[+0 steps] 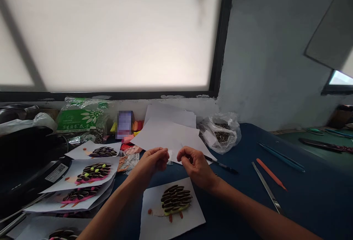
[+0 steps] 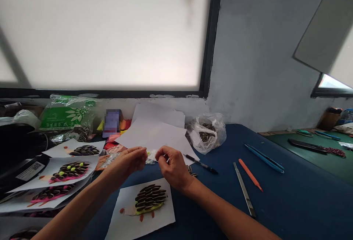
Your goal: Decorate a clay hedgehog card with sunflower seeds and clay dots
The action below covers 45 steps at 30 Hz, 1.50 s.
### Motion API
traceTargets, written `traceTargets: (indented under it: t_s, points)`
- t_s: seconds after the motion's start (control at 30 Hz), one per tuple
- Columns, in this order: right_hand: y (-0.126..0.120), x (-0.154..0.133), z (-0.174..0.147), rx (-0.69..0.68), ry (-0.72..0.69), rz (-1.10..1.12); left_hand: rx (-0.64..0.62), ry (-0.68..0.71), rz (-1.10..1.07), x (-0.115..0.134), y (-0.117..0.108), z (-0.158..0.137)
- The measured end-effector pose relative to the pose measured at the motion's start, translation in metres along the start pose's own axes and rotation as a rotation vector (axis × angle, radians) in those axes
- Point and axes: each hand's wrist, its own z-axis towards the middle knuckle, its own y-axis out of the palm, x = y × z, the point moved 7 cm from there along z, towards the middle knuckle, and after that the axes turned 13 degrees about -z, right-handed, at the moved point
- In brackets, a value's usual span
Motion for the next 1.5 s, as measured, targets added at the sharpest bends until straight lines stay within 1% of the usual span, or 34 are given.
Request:
traceTargets:
  t_s: [0.1, 0.3, 0.43, 0.63, 0.9, 1.03, 1.13, 1.3, 1.5]
  points:
    - [0.005, 0.004, -0.001, -0.047, 0.028, 0.048, -0.009, -0.039, 0.01, -0.004, 0.0, 0.0]
    - [0.008, 0.01, 0.001, -0.037, 0.057, 0.085, -0.008, -0.062, -0.011, -0.005, -0.005, 0.0]
    - [0.006, 0.009, 0.001, -0.033, 0.051, 0.041, -0.001, -0.076, -0.035, -0.008, -0.007, 0.001]
    - [0.004, 0.015, 0.001, -0.012, 0.098, -0.035, 0.012, -0.105, -0.057, -0.014, -0.013, 0.003]
    - [0.007, 0.02, 0.001, -0.014, 0.114, -0.068, -0.018, -0.114, -0.039, -0.026, -0.017, 0.006]
    - [0.011, 0.017, -0.002, -0.029, 0.116, -0.02, -0.025, -0.137, -0.042, -0.031, -0.018, 0.007]
    - [0.015, 0.014, -0.004, -0.066, 0.116, 0.031, -0.025, -0.136, -0.059, -0.031, -0.018, 0.007]
    - [0.018, 0.02, -0.005, -0.09, 0.182, 0.13, -0.017, -0.134, -0.096, -0.028, -0.02, 0.005]
    - [0.018, 0.026, -0.008, -0.046, 0.197, 0.222, -0.028, -0.173, -0.098, -0.033, -0.019, 0.004]
